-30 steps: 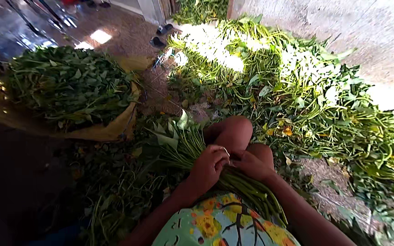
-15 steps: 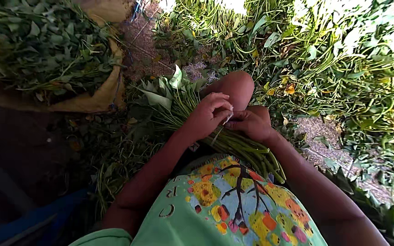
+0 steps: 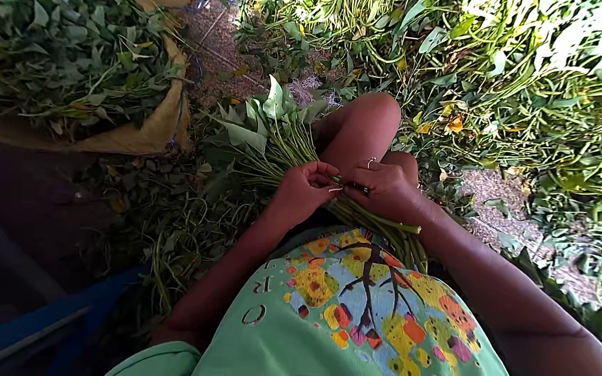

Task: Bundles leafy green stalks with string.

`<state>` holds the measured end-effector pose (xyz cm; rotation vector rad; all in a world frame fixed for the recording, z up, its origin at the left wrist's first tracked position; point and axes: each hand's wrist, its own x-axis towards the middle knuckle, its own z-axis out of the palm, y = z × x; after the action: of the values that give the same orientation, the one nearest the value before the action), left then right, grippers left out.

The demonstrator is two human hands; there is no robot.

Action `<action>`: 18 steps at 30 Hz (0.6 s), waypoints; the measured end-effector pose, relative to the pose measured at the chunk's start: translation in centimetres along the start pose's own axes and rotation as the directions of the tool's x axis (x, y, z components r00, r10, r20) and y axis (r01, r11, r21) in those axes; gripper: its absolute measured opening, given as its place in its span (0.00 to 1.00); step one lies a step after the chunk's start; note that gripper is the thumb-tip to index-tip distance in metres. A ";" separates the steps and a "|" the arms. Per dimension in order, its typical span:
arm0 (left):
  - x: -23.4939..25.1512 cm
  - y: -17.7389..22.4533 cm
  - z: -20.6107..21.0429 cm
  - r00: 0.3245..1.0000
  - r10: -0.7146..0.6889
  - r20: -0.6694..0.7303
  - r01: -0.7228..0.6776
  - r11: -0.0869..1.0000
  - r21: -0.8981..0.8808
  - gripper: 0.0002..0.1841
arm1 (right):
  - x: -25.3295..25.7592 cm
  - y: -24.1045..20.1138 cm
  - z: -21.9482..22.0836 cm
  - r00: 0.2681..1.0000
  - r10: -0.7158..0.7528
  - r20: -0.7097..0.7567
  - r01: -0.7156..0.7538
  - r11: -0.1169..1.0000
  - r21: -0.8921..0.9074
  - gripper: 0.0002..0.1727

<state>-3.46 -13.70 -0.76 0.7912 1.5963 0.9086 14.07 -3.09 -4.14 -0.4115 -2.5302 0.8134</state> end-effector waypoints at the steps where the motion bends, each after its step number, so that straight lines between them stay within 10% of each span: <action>1: 0.0 0.0 0.1 1.000 0.000 0.004 0.000 1.000 -0.018 0.15 | 0.1 -0.2 0.2 1.000 -0.002 -0.028 0.001 1.000 -0.030 0.05; 18: 0.1 1.3 0.0 0.991 0.124 0.040 -0.130 0.974 0.187 0.06 | -0.5 0.2 0.6 0.978 -0.036 -0.204 0.020 0.997 -0.080 0.04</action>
<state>-3.44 -13.01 0.30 1.0453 1.6383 0.8398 14.21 -3.39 -4.88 -0.4596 -2.3744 0.6294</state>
